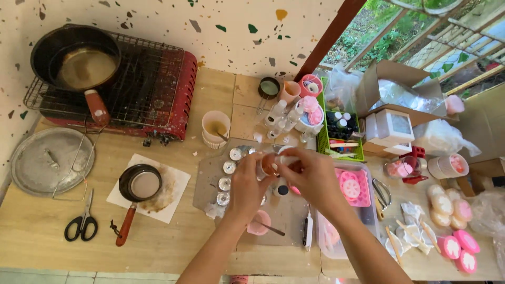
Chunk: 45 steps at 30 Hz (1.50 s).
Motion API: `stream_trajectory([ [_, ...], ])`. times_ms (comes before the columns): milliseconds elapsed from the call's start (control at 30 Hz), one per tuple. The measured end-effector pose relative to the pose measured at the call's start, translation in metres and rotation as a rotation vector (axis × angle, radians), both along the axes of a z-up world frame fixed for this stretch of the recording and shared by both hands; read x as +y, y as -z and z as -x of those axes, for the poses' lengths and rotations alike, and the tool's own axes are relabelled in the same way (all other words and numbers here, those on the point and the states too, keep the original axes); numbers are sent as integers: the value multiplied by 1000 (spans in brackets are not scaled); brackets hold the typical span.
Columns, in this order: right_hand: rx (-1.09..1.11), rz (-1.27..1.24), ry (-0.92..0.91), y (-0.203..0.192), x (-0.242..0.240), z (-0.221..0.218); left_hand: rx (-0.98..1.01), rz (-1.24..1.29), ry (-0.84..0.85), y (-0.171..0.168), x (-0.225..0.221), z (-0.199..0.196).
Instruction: The person is mixing blue colorant into melted wax in a small cup using a spoon.
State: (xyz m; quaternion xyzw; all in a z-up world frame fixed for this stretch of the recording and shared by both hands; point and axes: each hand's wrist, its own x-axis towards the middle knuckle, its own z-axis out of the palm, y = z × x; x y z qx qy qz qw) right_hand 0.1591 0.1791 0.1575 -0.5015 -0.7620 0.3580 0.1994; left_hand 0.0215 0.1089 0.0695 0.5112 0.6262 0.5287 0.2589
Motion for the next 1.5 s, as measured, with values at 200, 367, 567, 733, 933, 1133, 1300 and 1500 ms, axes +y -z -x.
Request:
stream_trajectory([
  [200,-50,-331,-122,92,139,61,-107,-231,-275,-36,-4,28],
  [367,-18,-349,-156,166,212,82,-172,-15,-479,51,-86,31],
  [567,-165,-365,-135,144,192,77,-99,177,-459,94,-102,18],
  [733,-347,-234,-89,90,94,-10,-140,240,-321,96,-94,8],
  [933,-516,41,-15,151,2,-61,-146,205,-243,105,-96,-8],
  [1133,-253,56,173,180,-15,-82,-104,188,-145,99,-120,-15],
  [1300,248,557,190,118,-64,-86,-15,-114,42,25,-106,-24],
  [1500,188,367,123,123,-145,-121,-312,-4,280,45,-147,-45],
])
